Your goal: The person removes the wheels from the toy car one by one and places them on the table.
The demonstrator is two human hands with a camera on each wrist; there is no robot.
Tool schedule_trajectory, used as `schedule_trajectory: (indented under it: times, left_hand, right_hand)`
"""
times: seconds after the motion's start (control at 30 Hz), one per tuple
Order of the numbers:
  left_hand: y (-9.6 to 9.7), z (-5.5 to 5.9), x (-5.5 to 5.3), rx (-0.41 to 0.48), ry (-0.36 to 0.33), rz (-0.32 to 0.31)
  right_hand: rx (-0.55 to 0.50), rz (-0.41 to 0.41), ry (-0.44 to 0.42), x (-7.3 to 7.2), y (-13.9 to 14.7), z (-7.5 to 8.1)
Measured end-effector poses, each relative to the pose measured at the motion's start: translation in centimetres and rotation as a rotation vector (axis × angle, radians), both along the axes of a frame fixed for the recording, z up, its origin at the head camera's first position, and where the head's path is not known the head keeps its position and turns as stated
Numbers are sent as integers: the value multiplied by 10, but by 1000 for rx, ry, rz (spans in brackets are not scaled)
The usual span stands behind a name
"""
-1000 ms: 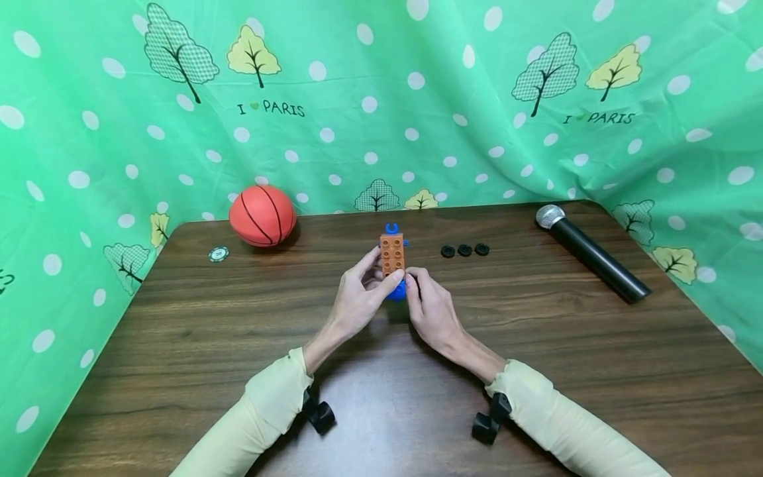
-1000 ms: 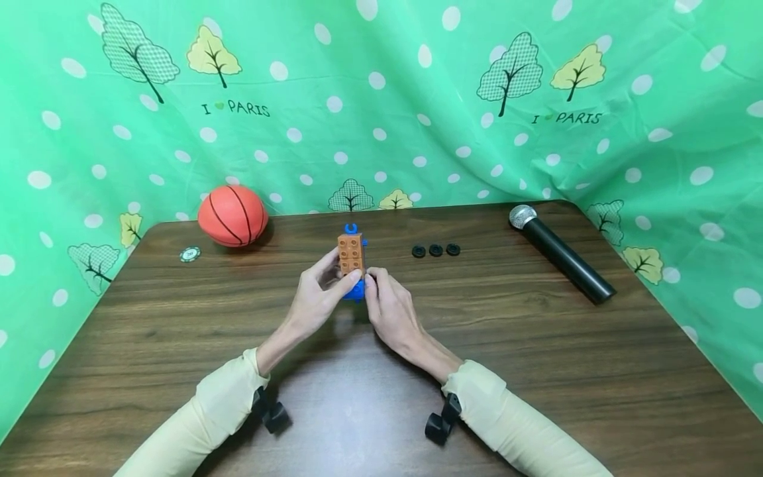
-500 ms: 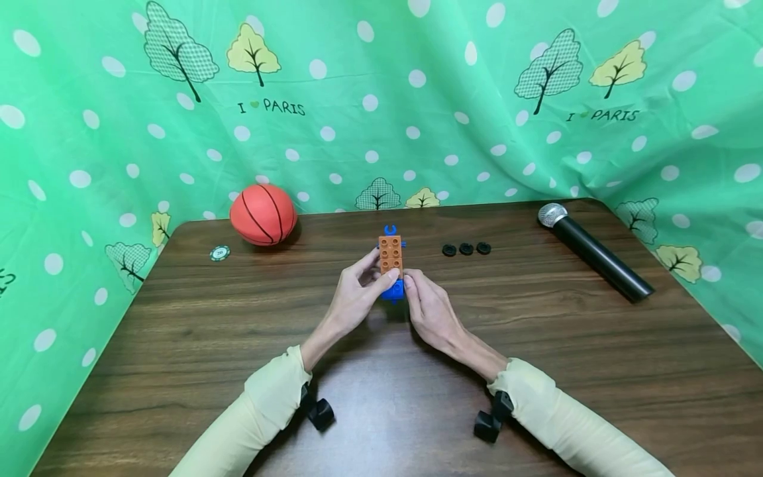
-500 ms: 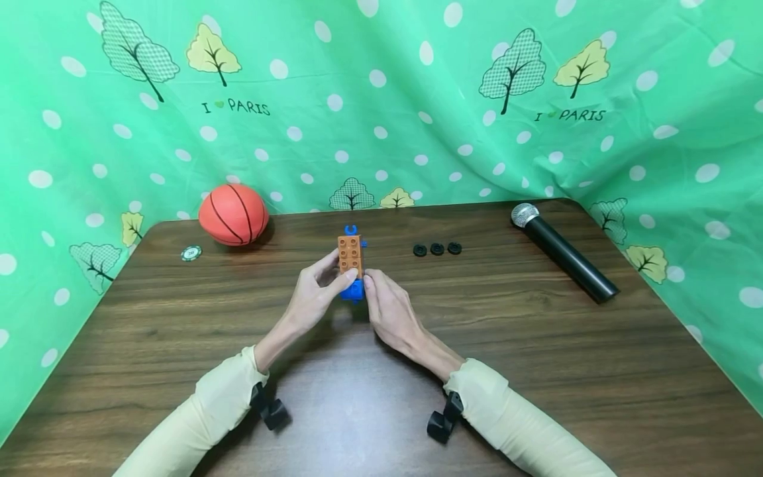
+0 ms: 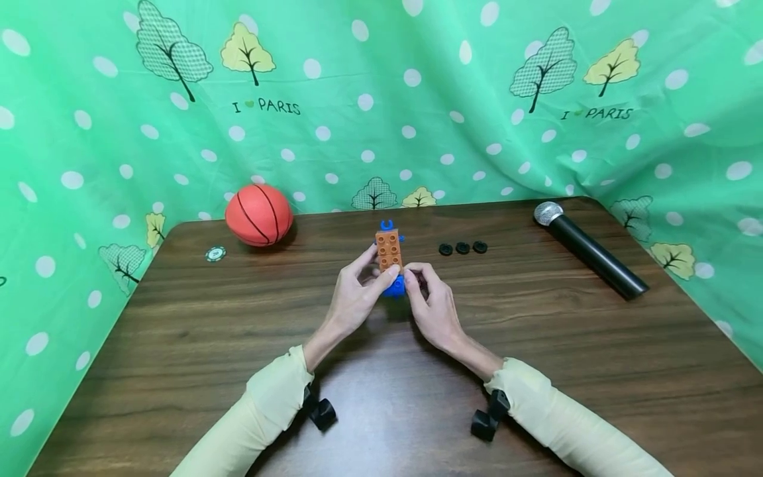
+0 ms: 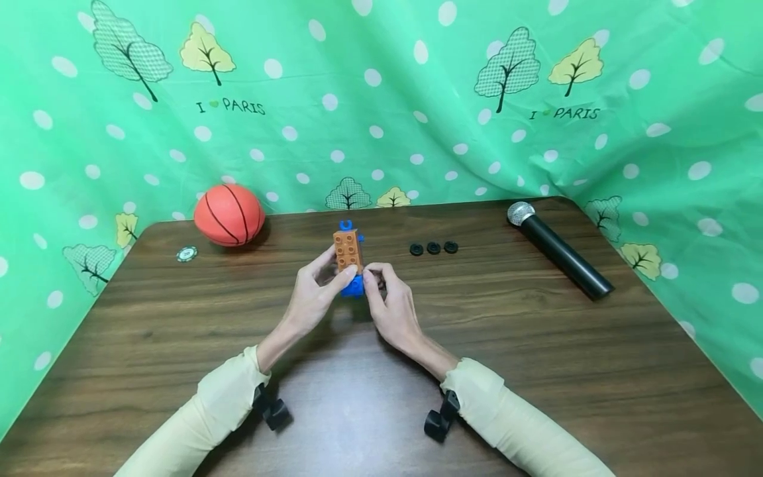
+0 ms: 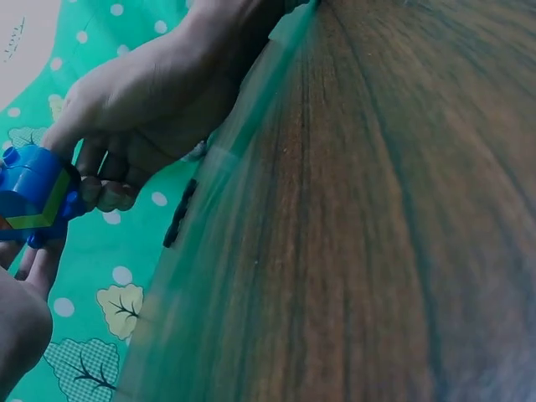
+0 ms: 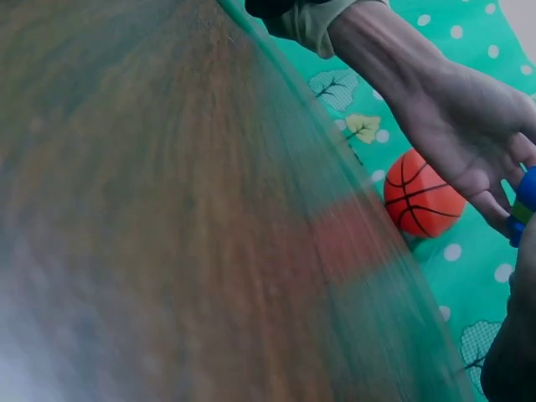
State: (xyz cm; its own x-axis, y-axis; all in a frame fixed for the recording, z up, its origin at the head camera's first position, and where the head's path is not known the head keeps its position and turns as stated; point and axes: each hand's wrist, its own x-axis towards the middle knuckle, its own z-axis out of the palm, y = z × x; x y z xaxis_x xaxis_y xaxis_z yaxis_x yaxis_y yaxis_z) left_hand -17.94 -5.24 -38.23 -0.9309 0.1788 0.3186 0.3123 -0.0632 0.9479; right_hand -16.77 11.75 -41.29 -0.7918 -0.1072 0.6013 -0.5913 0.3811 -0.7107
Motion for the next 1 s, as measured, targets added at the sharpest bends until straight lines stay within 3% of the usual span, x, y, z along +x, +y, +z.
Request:
schedule_trajectory:
  times: [0.2, 0.33, 0.47, 0.77, 0.87, 1.0]
  left_hand:
    - [-2, -1, 1, -44, -7, 2]
    - [-3, -2, -1, -34, -15, -28]
    - [-3, -2, -2, -10, -38, -48]
    - [-2, -1, -4, 40, -53, -38]
    - [-2, -1, -4, 53, -77, -47]
    - [-3, -2, -3, 53, -109, -102]
  right_hand:
    - [190, -26, 228, -5, 3, -4]
    - [271, -29, 304, -6, 4, -5]
    - [264, 1, 258, -6, 6, -4]
    - [124, 54, -8, -2, 5, 1]
    - [98, 51, -26, -3, 4, 0]
    - [109, 26, 39, -6, 3, -1]
